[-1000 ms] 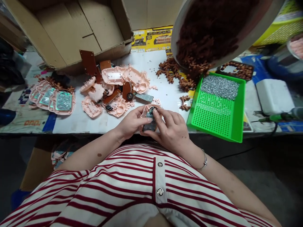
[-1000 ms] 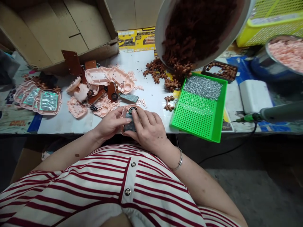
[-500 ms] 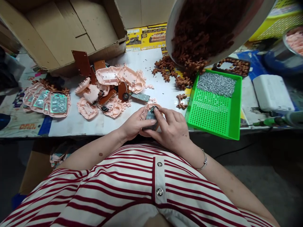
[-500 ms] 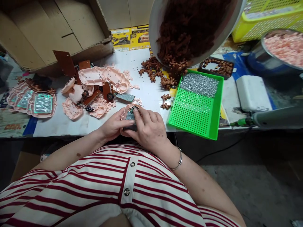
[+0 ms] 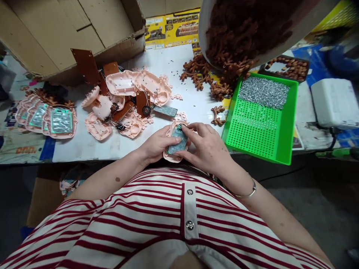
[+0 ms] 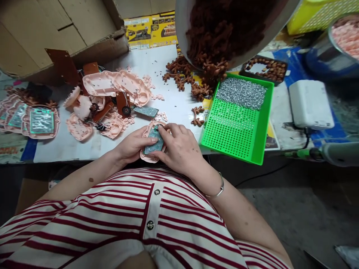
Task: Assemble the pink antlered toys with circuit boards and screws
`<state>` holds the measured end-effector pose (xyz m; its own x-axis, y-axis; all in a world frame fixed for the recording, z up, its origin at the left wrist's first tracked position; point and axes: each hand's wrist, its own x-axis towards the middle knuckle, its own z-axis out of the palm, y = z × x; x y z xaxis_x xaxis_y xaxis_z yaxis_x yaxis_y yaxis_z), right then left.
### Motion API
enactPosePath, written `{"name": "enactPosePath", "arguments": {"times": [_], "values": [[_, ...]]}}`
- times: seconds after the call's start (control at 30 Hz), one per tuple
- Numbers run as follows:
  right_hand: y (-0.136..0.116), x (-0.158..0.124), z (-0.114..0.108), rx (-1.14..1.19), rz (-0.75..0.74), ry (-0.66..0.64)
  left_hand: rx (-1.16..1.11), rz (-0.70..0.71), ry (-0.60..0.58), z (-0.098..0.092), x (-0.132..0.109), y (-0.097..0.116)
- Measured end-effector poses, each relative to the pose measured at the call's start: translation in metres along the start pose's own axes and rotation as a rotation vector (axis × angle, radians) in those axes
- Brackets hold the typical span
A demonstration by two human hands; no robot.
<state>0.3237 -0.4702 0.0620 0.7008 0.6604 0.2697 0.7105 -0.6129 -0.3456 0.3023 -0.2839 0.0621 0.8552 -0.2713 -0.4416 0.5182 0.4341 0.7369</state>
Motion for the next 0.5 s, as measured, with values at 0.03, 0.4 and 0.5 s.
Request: {"name": "enactPosePath", "arguments": {"times": [0.03,0.4,0.5], "values": [[0.001,0.0,0.0,0.004,-0.004,-0.001,-0.006,-0.006,0.002,0.0,0.001,0.0],[0.02,0.001,0.007,0.269,0.025,0.021,-0.015,-0.041,0.029,0.0,0.005,0.004],[0.017,0.002,0.008,0.241,0.027,0.025,0.002,-0.045,0.019,-0.001,0.006,0.005]]}}
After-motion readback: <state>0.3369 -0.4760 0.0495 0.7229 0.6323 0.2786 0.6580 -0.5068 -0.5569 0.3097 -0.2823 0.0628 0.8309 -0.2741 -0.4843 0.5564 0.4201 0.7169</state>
